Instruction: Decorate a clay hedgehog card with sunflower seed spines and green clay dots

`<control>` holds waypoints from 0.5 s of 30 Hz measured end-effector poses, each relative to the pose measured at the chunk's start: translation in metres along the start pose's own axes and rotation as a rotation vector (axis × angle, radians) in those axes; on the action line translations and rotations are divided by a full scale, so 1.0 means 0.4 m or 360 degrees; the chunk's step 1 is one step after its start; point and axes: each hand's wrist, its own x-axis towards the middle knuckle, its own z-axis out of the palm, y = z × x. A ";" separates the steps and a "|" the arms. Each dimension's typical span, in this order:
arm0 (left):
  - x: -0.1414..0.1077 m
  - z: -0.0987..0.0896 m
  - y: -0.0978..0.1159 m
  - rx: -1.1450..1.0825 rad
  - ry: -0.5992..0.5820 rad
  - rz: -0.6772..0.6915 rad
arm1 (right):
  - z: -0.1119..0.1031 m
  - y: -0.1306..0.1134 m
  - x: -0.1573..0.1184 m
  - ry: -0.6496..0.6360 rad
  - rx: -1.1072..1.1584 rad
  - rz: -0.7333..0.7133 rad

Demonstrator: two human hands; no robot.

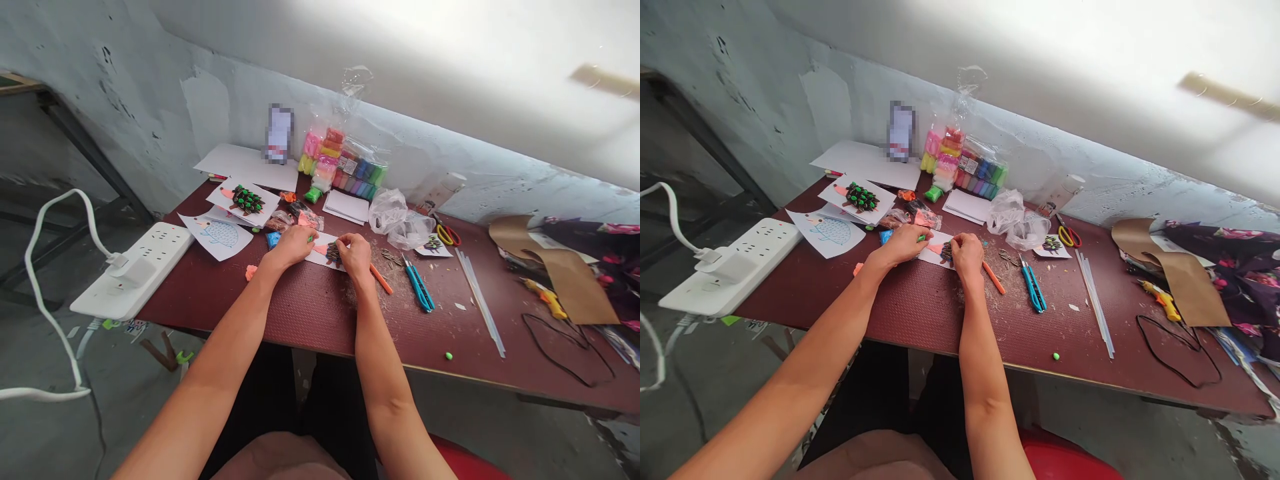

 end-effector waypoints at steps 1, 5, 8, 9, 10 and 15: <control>-0.001 0.000 0.000 -0.0009 0.0000 0.0003 | 0.001 0.001 0.000 0.0004 -0.0001 -0.0005; -0.002 -0.001 0.001 -0.0030 0.0007 -0.0001 | 0.001 0.004 0.000 0.0008 0.0007 -0.0002; -0.002 -0.002 0.002 -0.0012 0.0014 -0.0009 | -0.002 0.005 0.000 0.0027 0.0011 0.0009; -0.002 -0.002 0.003 -0.0006 0.0013 -0.0010 | -0.003 0.005 -0.001 0.0031 0.0004 0.0011; -0.002 -0.003 0.003 -0.0002 0.0011 -0.0009 | -0.004 0.004 -0.001 0.0029 -0.0008 0.0015; -0.001 -0.002 0.003 -0.0006 0.0017 0.0004 | -0.011 -0.010 -0.006 -0.0038 -0.0089 0.0074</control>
